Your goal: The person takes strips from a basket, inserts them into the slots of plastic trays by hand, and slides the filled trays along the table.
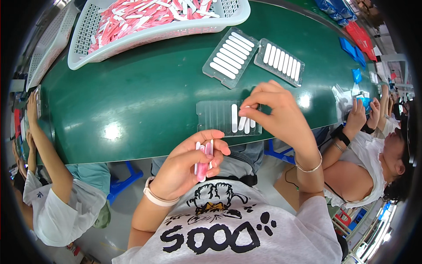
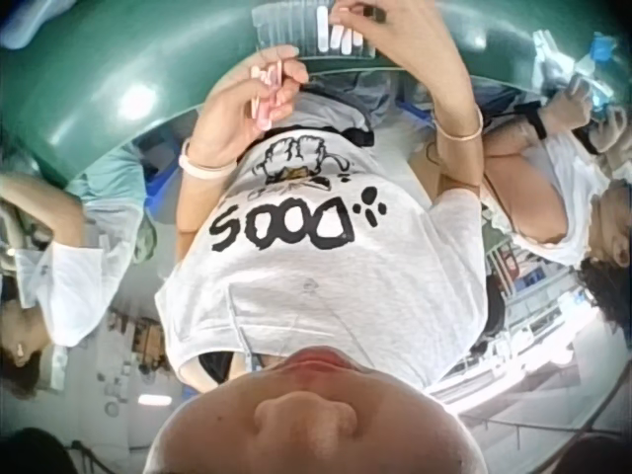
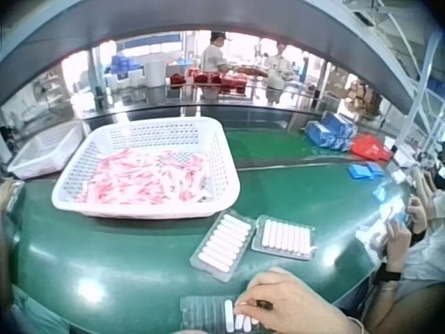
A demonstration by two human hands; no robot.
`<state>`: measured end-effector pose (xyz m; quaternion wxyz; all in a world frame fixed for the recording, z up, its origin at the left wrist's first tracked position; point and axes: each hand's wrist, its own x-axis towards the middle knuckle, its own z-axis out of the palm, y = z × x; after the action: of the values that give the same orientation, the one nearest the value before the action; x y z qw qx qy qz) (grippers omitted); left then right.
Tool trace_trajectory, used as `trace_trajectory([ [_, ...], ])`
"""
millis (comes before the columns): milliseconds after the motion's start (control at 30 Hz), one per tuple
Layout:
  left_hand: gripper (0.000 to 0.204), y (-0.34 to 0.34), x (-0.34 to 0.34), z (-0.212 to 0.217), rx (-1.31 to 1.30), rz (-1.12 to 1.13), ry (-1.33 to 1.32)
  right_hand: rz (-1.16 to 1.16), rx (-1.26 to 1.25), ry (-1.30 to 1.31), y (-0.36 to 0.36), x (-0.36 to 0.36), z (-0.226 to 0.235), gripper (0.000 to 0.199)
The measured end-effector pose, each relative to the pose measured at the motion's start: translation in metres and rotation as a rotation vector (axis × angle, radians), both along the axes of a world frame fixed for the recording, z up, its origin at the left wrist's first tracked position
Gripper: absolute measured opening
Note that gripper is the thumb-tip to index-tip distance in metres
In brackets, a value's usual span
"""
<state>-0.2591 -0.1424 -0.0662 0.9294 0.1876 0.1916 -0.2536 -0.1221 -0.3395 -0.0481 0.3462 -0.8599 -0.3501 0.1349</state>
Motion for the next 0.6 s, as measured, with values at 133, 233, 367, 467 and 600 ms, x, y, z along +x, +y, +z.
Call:
trace_trajectory([
  [133,0.037,0.001,-0.002,0.011,0.202,-0.031,-0.091,-0.064,0.000,-0.087,0.009,0.000,-0.007,0.026],
  [233,0.038,-0.006,0.001,0.022,0.334,-0.047,-0.056,-0.118,0.025,-0.095,0.007,-0.004,-0.007,0.024],
  [367,0.042,-0.004,0.001,0.019,0.350,-0.118,-0.144,0.084,0.230,0.251,0.005,-0.021,0.010,0.021],
  [467,0.044,-0.005,0.006,0.017,0.321,-0.150,-0.133,0.149,0.366,0.434,0.013,-0.035,0.008,0.025],
  [600,0.047,-0.004,0.002,0.013,0.261,-0.142,-0.116,0.225,0.344,0.384,0.012,-0.034,0.005,0.026],
])
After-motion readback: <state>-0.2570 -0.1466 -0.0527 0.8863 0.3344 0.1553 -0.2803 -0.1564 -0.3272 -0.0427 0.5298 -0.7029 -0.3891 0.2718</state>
